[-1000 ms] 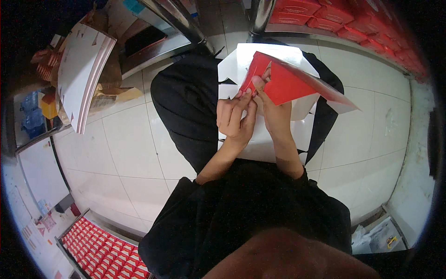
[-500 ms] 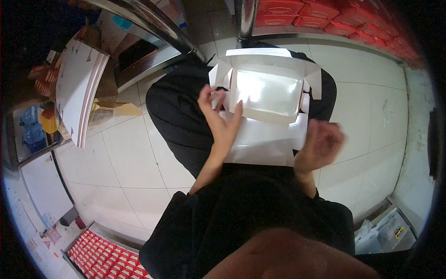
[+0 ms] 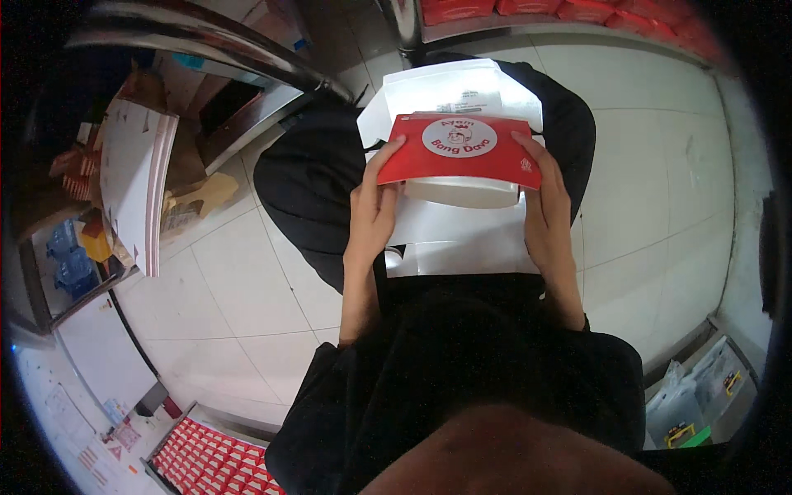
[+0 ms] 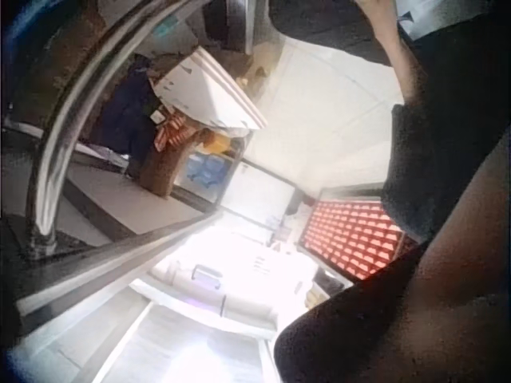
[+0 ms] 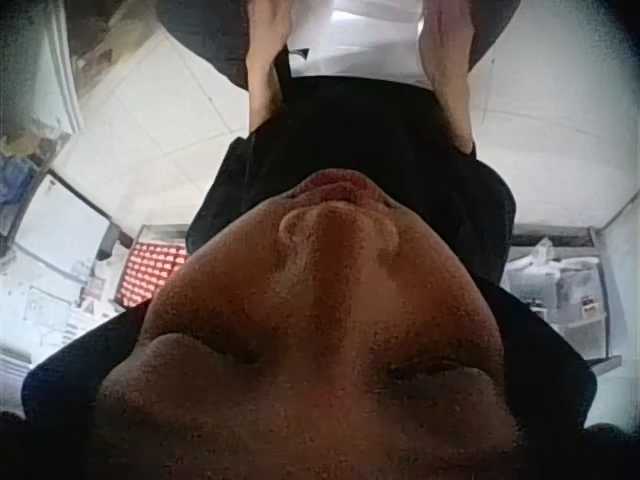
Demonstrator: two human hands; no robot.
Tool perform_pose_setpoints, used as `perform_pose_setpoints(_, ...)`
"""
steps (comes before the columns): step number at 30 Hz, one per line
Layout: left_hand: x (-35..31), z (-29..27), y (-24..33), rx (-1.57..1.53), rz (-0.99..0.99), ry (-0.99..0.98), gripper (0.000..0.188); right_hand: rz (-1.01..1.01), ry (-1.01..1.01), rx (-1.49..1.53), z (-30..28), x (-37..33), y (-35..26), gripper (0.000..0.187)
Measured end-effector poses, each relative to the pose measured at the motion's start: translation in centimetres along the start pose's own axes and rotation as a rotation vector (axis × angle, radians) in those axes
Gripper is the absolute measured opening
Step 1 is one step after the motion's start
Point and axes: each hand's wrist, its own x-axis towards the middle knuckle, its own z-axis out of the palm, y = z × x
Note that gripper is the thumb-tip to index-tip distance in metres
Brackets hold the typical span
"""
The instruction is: The person picks up flat cardboard sheets from a stack and folds them into three-dimensional food boxes by hand while sitting on the floor.
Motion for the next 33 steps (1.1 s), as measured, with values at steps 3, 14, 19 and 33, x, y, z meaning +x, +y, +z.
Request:
perform_pose_setpoints(3,-0.4,-0.5,-0.9,-0.486,-0.013,-0.017,0.048,0.178,-0.023,0.341,0.0,0.1,-1.0,0.043)
perform_pose_setpoints(14,-0.8,-1.0,-2.2,-0.636,-0.349,0.03,0.03,0.166,-0.128,0.512,0.3,-0.8,3.4,0.035)
perform_pose_setpoints(19,-0.7,1.2,-2.8,-0.465,-0.29,-0.012,0.053,0.035,-0.086,0.538,1.9,-1.0,5.8,0.039)
perform_pose_setpoints(33,4.6,0.5,-1.8,0.711,0.493,-0.506,0.103,-0.526,-0.457,-0.652,1.9,3.8,2.7,0.114)
